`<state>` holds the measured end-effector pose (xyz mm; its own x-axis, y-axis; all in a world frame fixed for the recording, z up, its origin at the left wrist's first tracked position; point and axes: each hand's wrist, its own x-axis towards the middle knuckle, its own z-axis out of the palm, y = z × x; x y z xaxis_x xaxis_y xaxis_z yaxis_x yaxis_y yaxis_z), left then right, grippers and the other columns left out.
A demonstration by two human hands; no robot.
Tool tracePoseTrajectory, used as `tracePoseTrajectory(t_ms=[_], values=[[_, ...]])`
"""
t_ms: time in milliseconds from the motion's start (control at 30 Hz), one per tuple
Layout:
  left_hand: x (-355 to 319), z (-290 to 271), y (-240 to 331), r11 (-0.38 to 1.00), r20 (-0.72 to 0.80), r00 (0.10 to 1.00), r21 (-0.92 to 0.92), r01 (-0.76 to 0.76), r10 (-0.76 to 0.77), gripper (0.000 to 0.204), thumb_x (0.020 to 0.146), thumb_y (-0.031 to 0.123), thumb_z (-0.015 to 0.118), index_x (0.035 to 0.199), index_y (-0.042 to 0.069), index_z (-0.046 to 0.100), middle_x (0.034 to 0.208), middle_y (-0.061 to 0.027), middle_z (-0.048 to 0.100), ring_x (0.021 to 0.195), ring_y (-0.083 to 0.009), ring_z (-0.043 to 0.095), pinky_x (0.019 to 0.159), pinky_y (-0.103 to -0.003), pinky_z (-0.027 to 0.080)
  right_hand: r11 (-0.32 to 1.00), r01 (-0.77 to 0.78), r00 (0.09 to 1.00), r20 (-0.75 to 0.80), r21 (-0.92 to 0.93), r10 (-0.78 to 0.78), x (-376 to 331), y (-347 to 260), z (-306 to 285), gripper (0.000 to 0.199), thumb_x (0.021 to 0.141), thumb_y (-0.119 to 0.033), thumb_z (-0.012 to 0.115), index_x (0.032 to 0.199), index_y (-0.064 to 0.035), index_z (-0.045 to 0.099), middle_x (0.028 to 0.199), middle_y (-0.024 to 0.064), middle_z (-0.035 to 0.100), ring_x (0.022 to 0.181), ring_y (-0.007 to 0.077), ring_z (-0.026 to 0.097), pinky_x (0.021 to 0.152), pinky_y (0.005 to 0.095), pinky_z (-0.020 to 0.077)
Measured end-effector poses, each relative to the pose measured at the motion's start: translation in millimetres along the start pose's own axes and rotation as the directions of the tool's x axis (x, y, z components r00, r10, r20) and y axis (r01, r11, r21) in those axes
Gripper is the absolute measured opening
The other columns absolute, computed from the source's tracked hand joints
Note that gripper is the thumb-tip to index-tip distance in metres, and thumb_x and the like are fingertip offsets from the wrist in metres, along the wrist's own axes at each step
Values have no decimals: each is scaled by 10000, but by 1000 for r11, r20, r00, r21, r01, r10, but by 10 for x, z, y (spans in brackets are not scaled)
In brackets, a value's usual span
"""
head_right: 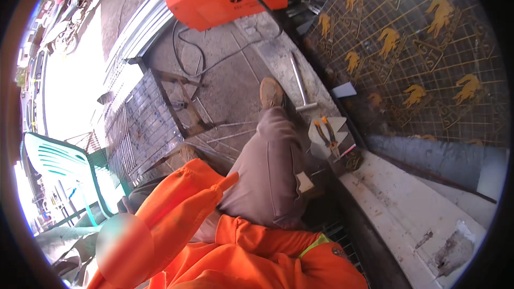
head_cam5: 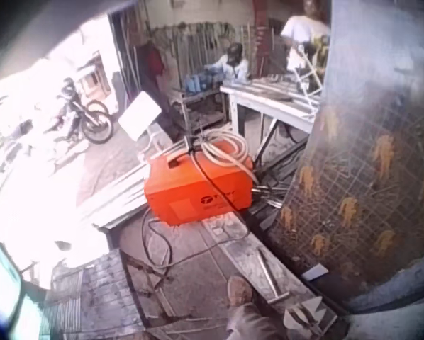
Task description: Welding thin metal rods together to construct a grid structure.
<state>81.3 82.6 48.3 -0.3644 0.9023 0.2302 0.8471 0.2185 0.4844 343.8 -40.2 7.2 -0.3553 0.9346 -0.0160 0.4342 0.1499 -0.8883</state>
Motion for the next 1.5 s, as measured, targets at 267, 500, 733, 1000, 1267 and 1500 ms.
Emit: tracePoseTrajectory(t_ms=[267, 500, 733, 1000, 1267, 1500], values=[[92, 205, 387, 958, 41, 964, 115, -264, 261, 281, 954, 259, 585, 843, 2, 605, 803, -111, 594, 689, -227, 559, 653, -337, 443, 1000, 13, 1000, 9, -4, -13, 38, 254, -370, 290, 890, -286, 558, 1072, -65, 605, 1071, 148, 643, 988, 321, 634, 869, 464, 486], [-295, 722, 652, 827, 96, 994, -553, 102, -59, 349, 961, 397, 573, 1080, 70, 537, 924, -46, 597, 795, -184, 570, 680, -312, 457, 995, -103, 994, 40, 10, 103, 78, 205, -528, 253, 909, -308, 555, 1018, -86, 610, 968, 156, 668, 942, 327, 642, 814, 445, 505], [-546, 917, 965, -82, 763, 619, -640, 764, -187, 830, 866, 659, 542, 1428, 77, 357, 1354, -61, 486, 1158, -178, 502, 923, -325, 423, 983, -172, 985, -18, -63, 171, 47, 385, -410, 265, 924, -313, 545, 1027, -79, 616, 983, 145, 674, 937, 347, 636, 804, 445, 498], [-227, 718, 783, -262, 681, 728, -719, 644, -79, 843, 926, 595, 485, 1504, 44, 216, 1520, -134, 330, 1379, -270, 353, 1097, -418, 327, 973, -231, 969, 90, -13, 231, 231, 235, -489, 349, 915, -353, 543, 1096, -73, 646, 1040, 177, 675, 998, 359, 633, 855, 433, 497], [-94, 764, 852, -338, 652, 742, -741, 581, -155, 922, 902, 580, 552, 1521, 44, 128, 1535, -170, 268, 1406, -298, 299, 1090, -444, 341, 925, -375, 903, 205, -53, 378, 323, 65, -406, 352, 917, -359, 559, 1123, -88, 651, 1066, 155, 687, 989, 333, 652, 862, 396, 496], [285, 956, 777, -567, 562, 807, -730, 381, -181, 699, 916, 207, 630, 1482, 190, 220, 1470, -177, 339, 1351, -292, 376, 1092, -471, 355, 947, -302, 939, 139, -111, 316, 284, 180, -338, 333, 914, -349, 558, 1109, -97, 656, 1052, 173, 682, 1006, 361, 636, 865, 410, 491]])
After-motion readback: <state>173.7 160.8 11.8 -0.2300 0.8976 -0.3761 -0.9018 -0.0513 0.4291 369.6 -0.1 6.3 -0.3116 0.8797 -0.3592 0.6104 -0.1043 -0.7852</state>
